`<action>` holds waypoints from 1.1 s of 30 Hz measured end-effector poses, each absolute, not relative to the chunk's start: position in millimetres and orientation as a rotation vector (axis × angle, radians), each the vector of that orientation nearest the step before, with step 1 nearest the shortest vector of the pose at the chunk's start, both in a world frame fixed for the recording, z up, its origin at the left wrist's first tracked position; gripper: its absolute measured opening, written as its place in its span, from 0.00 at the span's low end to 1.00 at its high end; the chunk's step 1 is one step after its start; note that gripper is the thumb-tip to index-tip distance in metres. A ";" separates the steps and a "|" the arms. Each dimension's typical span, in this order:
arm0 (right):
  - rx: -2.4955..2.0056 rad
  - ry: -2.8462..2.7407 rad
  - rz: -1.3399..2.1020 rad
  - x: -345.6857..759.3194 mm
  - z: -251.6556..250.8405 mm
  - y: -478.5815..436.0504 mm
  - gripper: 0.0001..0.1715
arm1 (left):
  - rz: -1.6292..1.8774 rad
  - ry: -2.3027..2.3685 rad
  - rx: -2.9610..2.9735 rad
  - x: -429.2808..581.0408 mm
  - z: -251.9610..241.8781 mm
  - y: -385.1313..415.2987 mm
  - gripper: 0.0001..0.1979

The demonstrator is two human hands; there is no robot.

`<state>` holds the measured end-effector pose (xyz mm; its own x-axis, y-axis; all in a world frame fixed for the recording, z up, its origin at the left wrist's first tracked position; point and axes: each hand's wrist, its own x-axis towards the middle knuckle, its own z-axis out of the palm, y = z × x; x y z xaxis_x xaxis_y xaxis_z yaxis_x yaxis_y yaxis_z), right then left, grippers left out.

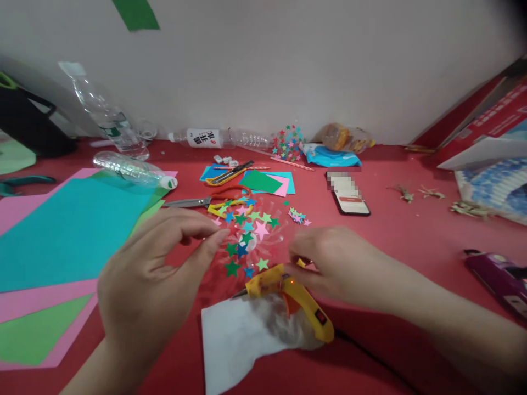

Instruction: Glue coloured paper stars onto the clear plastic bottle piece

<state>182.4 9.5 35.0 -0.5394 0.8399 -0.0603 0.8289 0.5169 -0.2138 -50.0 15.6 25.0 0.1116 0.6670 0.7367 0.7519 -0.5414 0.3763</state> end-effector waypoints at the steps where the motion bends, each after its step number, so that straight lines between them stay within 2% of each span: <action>1: -1.542 -2.744 0.324 181.5 32.6 6.7 0.13 | -1.399 -1.460 -2.284 -50.6 26.7 13.0 0.03; 3: -1.602 -2.798 0.282 180.6 25.8 0.6 0.18 | -1.370 -1.420 -2.345 -52.5 29.4 7.8 0.06; 7: -1.699 -2.820 0.361 182.6 13.1 -8.2 0.19 | -1.368 -1.491 -2.412 -60.4 27.3 4.5 0.16; 13: -1.767 -2.706 0.475 187.2 10.3 -14.1 0.17 | -1.395 -2.197 -2.382 -76.6 7.9 15.3 0.14; 16: -1.747 -2.686 0.507 188.3 10.6 -17.6 0.17 | -1.355 -2.241 -2.436 -85.9 -1.1 11.1 0.15; 24: -1.575 -2.547 0.812 207.7 -0.7 -10.9 0.09 | -0.730 -2.168 -2.880 -103.3 -22.9 0.1 0.14; 28: -1.406 -2.296 1.194 228.1 15.8 -4.3 0.10 | -0.531 -1.898 -2.983 -89.4 -31.2 -2.5 0.13; 33: -1.247 -1.927 1.533 235.9 39.6 -2.7 0.12 | -0.219 -1.749 -2.753 -53.2 -43.0 -7.4 0.16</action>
<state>235.9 -2.7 39.6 -0.5348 0.8149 -0.2236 0.4011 0.0119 -0.9159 -53.2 -7.4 -43.0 0.4209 0.9060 0.0442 0.8890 -0.4217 0.1787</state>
